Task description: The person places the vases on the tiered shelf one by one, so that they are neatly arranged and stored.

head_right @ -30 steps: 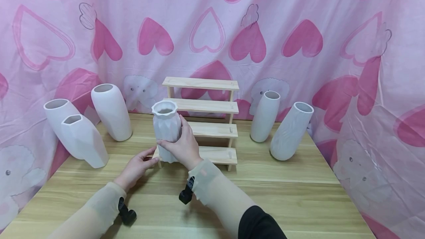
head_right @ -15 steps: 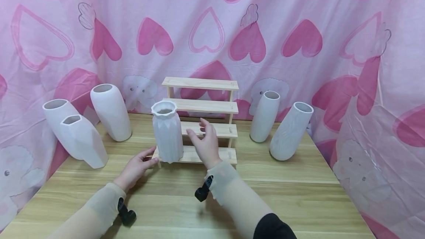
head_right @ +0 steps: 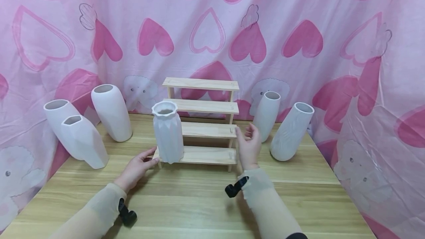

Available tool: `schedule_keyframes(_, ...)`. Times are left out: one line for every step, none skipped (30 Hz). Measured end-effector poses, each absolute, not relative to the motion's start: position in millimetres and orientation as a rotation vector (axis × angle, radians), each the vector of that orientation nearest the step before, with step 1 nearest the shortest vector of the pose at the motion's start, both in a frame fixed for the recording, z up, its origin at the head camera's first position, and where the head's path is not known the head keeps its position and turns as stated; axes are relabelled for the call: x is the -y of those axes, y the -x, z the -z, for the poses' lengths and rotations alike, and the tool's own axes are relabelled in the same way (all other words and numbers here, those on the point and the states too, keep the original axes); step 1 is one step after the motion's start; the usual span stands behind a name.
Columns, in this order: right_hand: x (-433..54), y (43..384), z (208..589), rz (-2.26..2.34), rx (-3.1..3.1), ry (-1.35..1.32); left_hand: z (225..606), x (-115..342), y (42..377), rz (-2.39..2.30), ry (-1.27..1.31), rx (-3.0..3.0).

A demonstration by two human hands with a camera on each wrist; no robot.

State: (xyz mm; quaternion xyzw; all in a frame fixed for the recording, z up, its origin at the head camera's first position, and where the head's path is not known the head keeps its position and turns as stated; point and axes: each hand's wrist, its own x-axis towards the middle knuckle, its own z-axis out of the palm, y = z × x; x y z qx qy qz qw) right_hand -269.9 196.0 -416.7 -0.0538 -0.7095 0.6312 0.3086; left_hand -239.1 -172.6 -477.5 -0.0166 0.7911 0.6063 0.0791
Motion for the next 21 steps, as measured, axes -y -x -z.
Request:
schedule_keyframes(-205,270,419,-1.652,1.860,0.176,477,173,239,-1.816,0.048,-2.367)
schedule_keyframes(-213,270,420,-1.642,1.836,0.203,478,173,239,-1.816,0.046,-2.368)
schedule_keyframes(-222,270,422,-1.628,1.821,0.239,478,173,239,-1.815,0.048,-2.368)
schedule_keyframes(-230,270,424,-1.622,1.811,0.281,478,173,239,-1.809,0.044,-2.373)
schedule_keyframes(-238,270,425,-1.630,1.784,0.318,482,173,241,-1.810,0.049,-2.377)
schedule_keyframes(-245,270,427,-1.627,1.760,0.351,482,174,240,-1.806,0.054,-2.383)
schedule_keyframes(-252,269,429,-1.613,1.737,0.382,482,173,240,-1.803,0.056,-2.386)
schedule_keyframes(-259,269,431,-1.602,1.706,0.405,482,174,240,-1.799,0.058,-2.386)
schedule_keyframes(-265,269,433,-1.586,1.683,0.431,482,174,240,-1.798,0.058,-2.388)
schedule_keyframes(-271,269,434,-1.569,1.661,0.453,483,173,240,-1.796,0.060,-2.388)
schedule_keyframes(-277,268,436,-1.547,1.641,0.474,483,174,240,-1.797,0.068,-2.385)
schedule_keyframes(-282,267,438,-1.519,1.623,0.492,483,174,240,-1.795,0.070,-2.385)
schedule_keyframes(-286,267,439,-1.493,1.609,0.511,483,174,240,-1.792,0.070,-2.385)
schedule_keyframes(-290,267,441,-1.466,1.594,0.530,483,173,240,-1.793,0.072,-2.384)
schedule_keyframes(-294,267,442,-1.439,1.580,0.549,484,174,241,-1.790,0.066,-2.387)
schedule_keyframes(-297,267,442,-1.420,1.569,0.570,484,174,241,-1.791,0.070,-2.386)
schedule_keyframes(-299,267,443,-1.385,1.574,0.597,484,173,241,-1.793,0.073,-2.386)
schedule_keyframes(-302,268,444,-1.355,1.581,0.633,484,173,242,-1.796,0.074,-2.387)
schedule_keyframes(-304,268,444,-1.328,1.594,0.667,483,173,242,-1.796,0.073,-2.389)
schedule_keyframes(-306,269,445,-1.310,1.608,0.698,484,173,242,-1.792,0.060,-2.394)
schedule_keyframes(-308,269,445,-1.307,1.627,0.725,484,173,242,-1.791,0.058,-2.394)
